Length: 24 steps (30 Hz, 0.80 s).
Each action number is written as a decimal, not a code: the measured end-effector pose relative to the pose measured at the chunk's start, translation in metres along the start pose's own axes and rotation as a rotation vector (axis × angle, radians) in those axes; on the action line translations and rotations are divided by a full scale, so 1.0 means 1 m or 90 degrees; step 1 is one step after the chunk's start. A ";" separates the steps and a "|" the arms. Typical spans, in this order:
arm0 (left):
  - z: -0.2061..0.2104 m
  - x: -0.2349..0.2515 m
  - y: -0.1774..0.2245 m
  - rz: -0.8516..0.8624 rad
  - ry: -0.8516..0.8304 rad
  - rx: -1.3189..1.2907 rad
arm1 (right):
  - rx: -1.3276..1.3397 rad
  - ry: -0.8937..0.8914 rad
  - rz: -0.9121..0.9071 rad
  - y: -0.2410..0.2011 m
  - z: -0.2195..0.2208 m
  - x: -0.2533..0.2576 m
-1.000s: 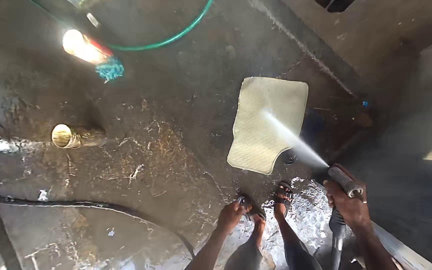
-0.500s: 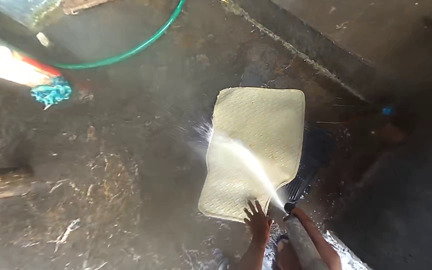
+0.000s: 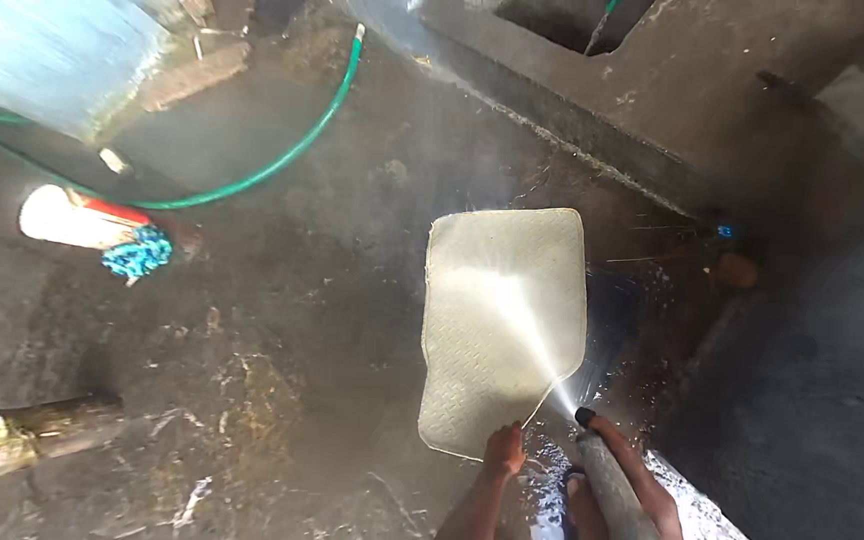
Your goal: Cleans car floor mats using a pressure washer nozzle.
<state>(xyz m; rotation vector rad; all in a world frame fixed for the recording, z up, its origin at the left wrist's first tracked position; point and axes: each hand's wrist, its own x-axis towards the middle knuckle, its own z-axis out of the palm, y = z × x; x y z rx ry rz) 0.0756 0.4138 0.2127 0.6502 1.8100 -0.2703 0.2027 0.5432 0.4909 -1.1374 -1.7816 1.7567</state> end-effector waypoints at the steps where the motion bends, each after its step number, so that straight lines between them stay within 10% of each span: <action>1: -0.020 -0.010 -0.009 0.007 0.012 0.011 | 0.012 -0.006 -0.005 -0.010 -0.002 -0.001; 13: -0.369 -0.309 -0.070 0.198 0.317 -0.216 | -0.083 0.026 -0.174 -0.174 -0.002 -0.059; 21: -0.426 -0.456 -0.070 0.290 0.415 -0.296 | -0.186 -0.433 -0.157 -0.222 0.073 -0.128; 24: -0.427 -0.493 -0.079 0.287 0.447 -0.316 | -0.211 -0.440 -0.169 -0.242 0.083 -0.137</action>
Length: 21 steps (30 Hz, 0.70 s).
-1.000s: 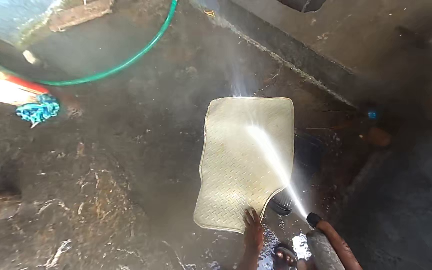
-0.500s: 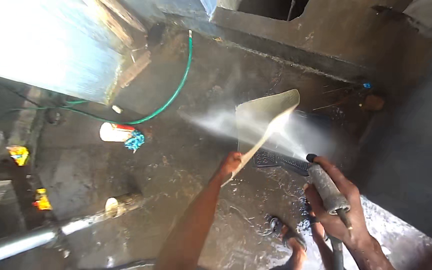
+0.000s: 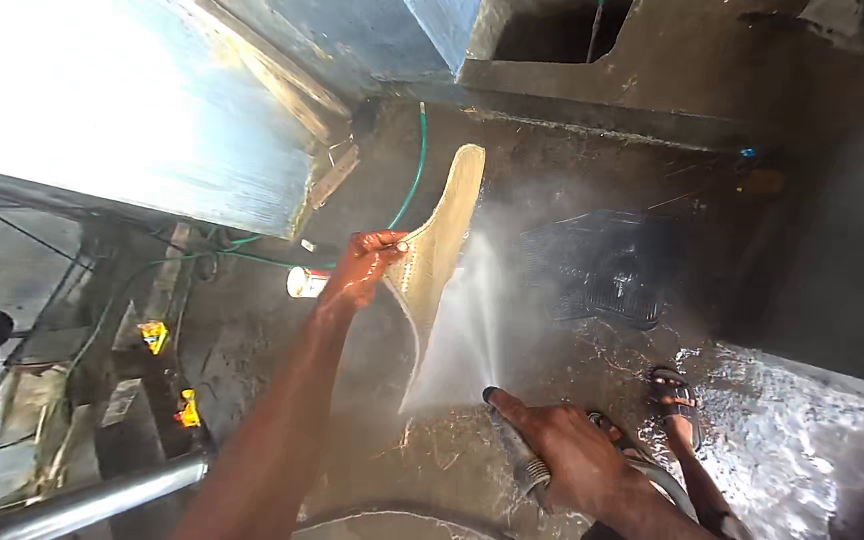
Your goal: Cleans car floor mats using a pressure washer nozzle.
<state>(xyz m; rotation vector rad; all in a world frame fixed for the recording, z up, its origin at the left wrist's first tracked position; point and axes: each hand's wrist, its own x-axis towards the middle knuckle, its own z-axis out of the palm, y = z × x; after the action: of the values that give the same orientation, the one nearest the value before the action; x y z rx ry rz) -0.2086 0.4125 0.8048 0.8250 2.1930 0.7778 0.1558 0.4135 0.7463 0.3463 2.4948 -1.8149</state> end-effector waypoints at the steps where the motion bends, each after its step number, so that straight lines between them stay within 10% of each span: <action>1: -0.007 -0.009 0.006 0.005 0.004 0.017 | -0.004 0.062 -0.020 -0.008 -0.002 -0.003; 5: -0.038 -0.038 0.017 0.041 0.007 0.124 | -0.037 0.255 -0.150 -0.028 0.004 -0.012; 10: -0.077 -0.079 0.025 0.043 0.017 0.188 | -0.047 -0.058 -0.074 -0.034 0.024 -0.006; 16: -0.090 -0.130 0.034 0.069 0.005 0.305 | -0.068 0.096 -0.250 -0.063 0.037 -0.011; 21: -0.120 -0.149 0.014 0.024 0.074 0.307 | -0.079 -0.037 -0.115 -0.073 0.037 0.006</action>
<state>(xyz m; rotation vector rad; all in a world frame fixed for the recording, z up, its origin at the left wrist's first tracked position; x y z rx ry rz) -0.2062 0.2783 0.9414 1.0750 2.5198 0.3165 0.1313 0.3580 0.8021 0.0638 2.6582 -1.6873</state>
